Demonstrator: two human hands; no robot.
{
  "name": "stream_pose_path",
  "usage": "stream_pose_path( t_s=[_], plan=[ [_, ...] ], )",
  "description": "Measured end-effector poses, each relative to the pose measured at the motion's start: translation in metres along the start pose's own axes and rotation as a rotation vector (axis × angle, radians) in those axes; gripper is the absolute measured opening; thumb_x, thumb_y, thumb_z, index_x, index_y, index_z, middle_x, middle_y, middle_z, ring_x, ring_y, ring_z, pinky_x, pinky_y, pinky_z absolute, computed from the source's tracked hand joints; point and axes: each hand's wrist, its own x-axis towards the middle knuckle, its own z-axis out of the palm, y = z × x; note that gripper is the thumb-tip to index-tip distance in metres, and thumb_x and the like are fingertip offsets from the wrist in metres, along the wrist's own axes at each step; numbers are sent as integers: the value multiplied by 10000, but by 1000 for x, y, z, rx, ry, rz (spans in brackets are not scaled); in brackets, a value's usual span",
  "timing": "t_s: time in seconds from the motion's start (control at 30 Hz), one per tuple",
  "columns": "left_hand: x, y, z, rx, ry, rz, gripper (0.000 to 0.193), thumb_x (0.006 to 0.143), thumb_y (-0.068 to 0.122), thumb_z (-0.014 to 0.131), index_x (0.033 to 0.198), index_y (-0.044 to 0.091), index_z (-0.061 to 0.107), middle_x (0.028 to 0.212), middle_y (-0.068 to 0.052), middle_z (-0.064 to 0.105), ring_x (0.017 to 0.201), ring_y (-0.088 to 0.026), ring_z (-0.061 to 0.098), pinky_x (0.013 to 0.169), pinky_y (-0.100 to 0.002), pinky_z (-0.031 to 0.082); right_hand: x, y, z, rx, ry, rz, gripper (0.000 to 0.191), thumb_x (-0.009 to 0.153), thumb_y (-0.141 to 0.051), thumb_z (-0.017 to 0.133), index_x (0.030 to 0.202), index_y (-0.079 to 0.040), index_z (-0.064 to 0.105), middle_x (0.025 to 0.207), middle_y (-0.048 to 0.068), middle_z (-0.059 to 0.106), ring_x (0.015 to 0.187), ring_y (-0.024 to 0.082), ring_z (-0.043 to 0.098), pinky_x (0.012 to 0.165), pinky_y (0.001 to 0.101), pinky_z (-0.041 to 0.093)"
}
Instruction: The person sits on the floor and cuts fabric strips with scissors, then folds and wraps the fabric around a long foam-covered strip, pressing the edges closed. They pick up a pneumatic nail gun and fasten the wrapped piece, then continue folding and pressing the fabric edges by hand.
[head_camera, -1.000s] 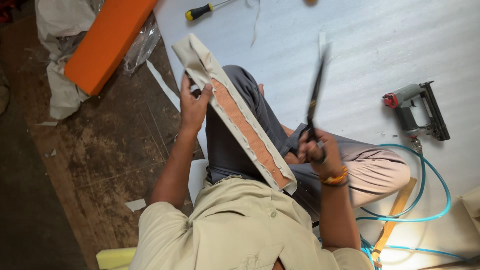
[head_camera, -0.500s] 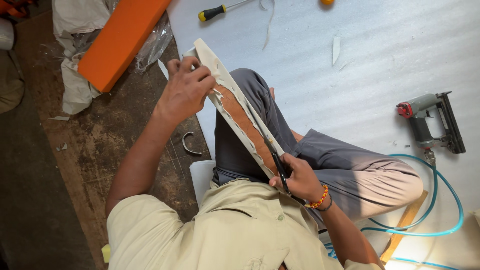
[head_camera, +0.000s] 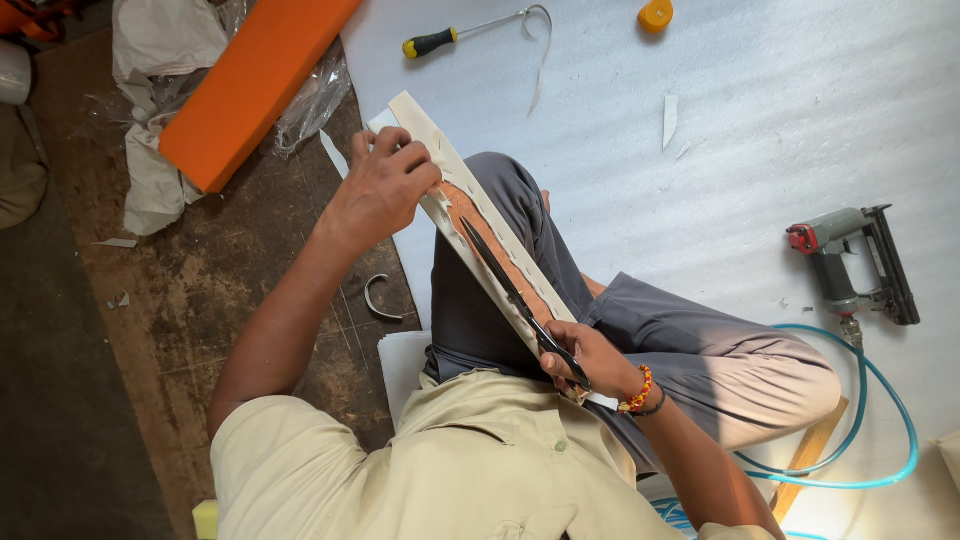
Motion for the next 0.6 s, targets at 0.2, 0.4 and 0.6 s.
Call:
stream_pose_path(
  t_s=[0.2,0.4,0.6],
  plan=[
    [2,-3,-1,1,-44,0,144,937,55,644,1001,123,753,1081,-25,693,1179,-273,566,1015,-520,374,8,-18,-10,-708,313,-130,696,698,-747,732,807,-64,646,589,29,548,532,134,543,519,307,434],
    [7,-7,-11,63,-73,14,212,906,-10,608,978,138,742,1112,-18,697,1207,-256,570,1014,-506,410,17,-47,-23,-1083,503,-432,727,734,-768,683,815,-51,596,533,20,542,446,204,569,472,354,483],
    [12,-6,-20,32,-167,20,160,890,5,627,946,118,725,1098,-15,693,1192,-265,551,966,-502,416,26,-77,-22,-1283,533,-516,719,784,-750,669,794,-41,543,580,68,551,456,229,561,445,341,467]
  ],
)
